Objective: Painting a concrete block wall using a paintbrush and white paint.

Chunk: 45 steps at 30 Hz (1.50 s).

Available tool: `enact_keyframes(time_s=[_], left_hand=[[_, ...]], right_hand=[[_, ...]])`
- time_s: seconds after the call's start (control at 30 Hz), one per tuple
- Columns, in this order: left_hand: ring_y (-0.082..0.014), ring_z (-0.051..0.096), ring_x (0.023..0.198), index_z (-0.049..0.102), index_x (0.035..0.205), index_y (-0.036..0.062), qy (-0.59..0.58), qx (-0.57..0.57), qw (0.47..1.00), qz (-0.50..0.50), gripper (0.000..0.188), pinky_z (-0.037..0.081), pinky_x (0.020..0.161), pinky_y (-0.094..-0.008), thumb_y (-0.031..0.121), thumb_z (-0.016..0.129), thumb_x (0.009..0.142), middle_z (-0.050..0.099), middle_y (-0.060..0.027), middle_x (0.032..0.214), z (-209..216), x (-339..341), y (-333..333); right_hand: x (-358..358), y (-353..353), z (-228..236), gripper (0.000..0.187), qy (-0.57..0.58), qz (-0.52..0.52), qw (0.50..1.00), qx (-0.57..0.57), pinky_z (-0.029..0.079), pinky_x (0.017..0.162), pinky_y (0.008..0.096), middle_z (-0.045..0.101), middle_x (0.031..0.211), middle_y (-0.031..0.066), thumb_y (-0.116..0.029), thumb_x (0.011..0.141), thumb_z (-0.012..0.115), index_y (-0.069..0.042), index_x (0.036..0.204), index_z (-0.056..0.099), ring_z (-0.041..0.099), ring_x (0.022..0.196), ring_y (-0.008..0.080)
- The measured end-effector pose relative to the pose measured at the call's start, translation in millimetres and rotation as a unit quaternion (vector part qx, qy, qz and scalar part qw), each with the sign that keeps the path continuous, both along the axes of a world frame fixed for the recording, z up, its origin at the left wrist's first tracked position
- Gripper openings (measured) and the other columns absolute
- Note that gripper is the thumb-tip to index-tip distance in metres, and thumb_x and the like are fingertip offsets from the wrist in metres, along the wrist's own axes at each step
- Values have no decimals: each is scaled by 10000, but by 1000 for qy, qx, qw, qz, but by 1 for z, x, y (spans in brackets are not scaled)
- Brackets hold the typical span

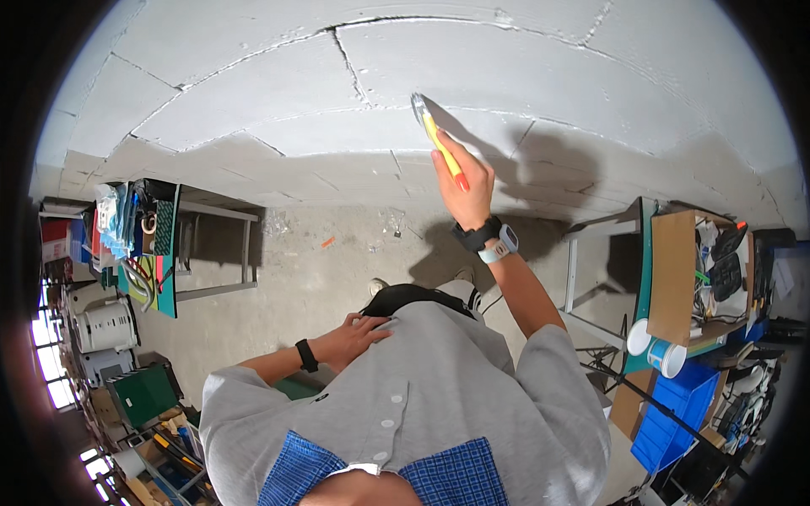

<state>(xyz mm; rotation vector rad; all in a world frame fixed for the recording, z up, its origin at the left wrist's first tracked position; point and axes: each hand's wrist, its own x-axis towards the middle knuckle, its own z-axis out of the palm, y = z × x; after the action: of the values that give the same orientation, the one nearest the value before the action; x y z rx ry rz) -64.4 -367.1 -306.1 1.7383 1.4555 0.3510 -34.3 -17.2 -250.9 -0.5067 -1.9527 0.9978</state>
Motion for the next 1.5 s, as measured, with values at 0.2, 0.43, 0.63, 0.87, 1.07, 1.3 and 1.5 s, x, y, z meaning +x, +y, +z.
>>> enact_keyframes(time_s=[0.2,0.43,0.63,0.87,1.07,1.3,1.5], left_hand=[[-360,357,1396,272,1522,134,-2,24,999,31,1117,254,1095,-547,445,837,610,351,-223,1493,-5,-10,-24],[-366,350,1406,243,1545,147,2,36,999,13,1144,251,1099,-546,448,833,612,333,-212,1512,-21,-28,-35],[-342,344,1414,248,1543,174,-10,18,1000,6,971,211,1108,-528,376,747,735,305,-206,1536,-18,-36,-28],[-347,325,1421,244,1545,161,-13,11,999,36,1027,216,1100,-539,358,778,690,293,-202,1541,-7,-30,-29],[-355,329,1408,251,1544,145,-41,8,995,90,1029,236,1071,-532,331,771,676,282,-205,1547,-15,-18,-45],[-351,325,1405,257,1546,127,-27,33,992,121,989,252,1053,-509,292,752,705,273,-205,1554,-26,-10,-71],[-340,316,1419,260,1551,113,0,-14,991,132,960,240,1069,-499,255,731,726,262,-199,1565,-22,-20,-85]], right_hand=[[-4,4,9,304,-11,-19,997,70,544,700,288,734,1038,173,-70,882,727,-63,1185,705,735,809,220],[-54,-20,20,330,45,34,990,131,531,625,288,749,1045,111,-64,855,753,-100,1180,714,687,674,183],[-58,-1,6,333,-12,-29,992,123,566,686,277,745,1085,114,-85,882,731,-130,1211,712,742,830,198],[30,51,-7,273,52,-177,980,72,547,872,318,733,1121,141,-130,996,606,-6,1225,689,704,990,204],[42,51,24,247,126,-293,926,204,526,945,363,693,1186,166,-113,1015,564,20,1200,661,672,1090,262],[-42,3,16,187,82,-237,944,214,531,919,372,717,1098,139,-94,956,630,-26,1118,692,685,1054,281],[-111,-66,7,262,89,-24,979,179,580,783,323,732,1091,120,-52,868,719,-106,1124,715,727,949,247]])
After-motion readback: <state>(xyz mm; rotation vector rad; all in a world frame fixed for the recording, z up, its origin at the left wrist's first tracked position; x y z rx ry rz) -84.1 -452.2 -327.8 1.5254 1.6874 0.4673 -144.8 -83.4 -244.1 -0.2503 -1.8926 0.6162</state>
